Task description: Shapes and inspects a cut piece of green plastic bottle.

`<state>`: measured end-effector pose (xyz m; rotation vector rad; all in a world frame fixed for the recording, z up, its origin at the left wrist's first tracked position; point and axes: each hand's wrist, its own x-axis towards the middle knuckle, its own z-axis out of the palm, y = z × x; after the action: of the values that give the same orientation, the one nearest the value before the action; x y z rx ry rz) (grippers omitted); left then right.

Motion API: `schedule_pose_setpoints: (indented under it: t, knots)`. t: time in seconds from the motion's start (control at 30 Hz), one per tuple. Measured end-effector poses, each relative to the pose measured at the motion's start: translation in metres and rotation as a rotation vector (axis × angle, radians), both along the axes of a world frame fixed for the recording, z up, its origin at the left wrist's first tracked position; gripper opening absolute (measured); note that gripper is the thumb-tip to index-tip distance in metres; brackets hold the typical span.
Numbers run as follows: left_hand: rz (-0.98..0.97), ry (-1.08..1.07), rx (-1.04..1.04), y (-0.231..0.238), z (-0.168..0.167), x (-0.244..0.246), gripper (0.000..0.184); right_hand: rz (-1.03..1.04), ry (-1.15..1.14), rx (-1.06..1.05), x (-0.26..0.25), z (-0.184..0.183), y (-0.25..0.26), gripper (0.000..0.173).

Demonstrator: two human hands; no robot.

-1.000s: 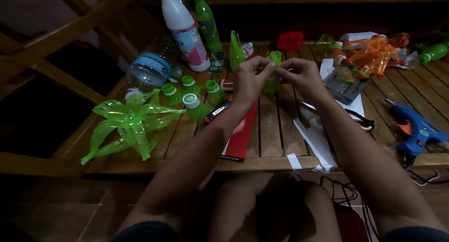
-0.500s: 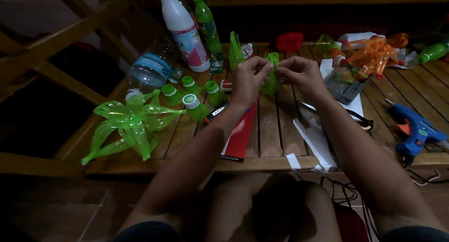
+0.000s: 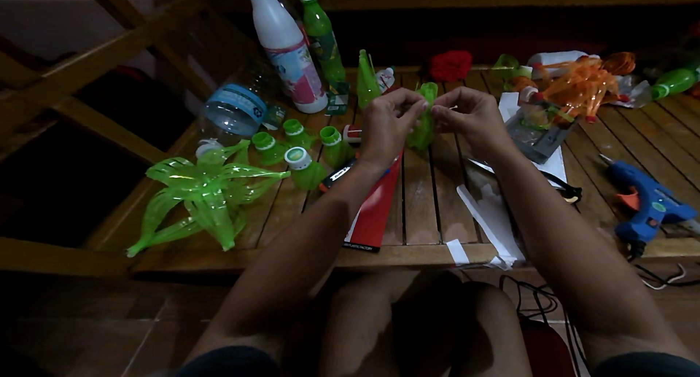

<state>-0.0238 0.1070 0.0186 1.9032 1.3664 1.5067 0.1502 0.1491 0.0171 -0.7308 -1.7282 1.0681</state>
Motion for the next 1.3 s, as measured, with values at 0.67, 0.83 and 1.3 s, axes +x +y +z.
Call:
schedule_pose_setpoints:
  t: [0.67, 0.83, 1.3]
  knots:
    - [-0.142, -0.210, -0.170, -0.004, 0.010, -0.003, 0.016, 0.053, -0.234, 0.041, 0.006, 0.019, -0.008, 0.017]
    - [-0.184, -0.241, -0.186, -0.009, 0.011, 0.002, 0.014, -0.038, -0.287, -0.059, 0.007, 0.023, -0.028, 0.022]
    - [-0.262, -0.205, -0.146, -0.002, 0.004, -0.001, 0.010, -0.075, -0.157, 0.048, 0.007, -0.016, -0.034, 0.014]
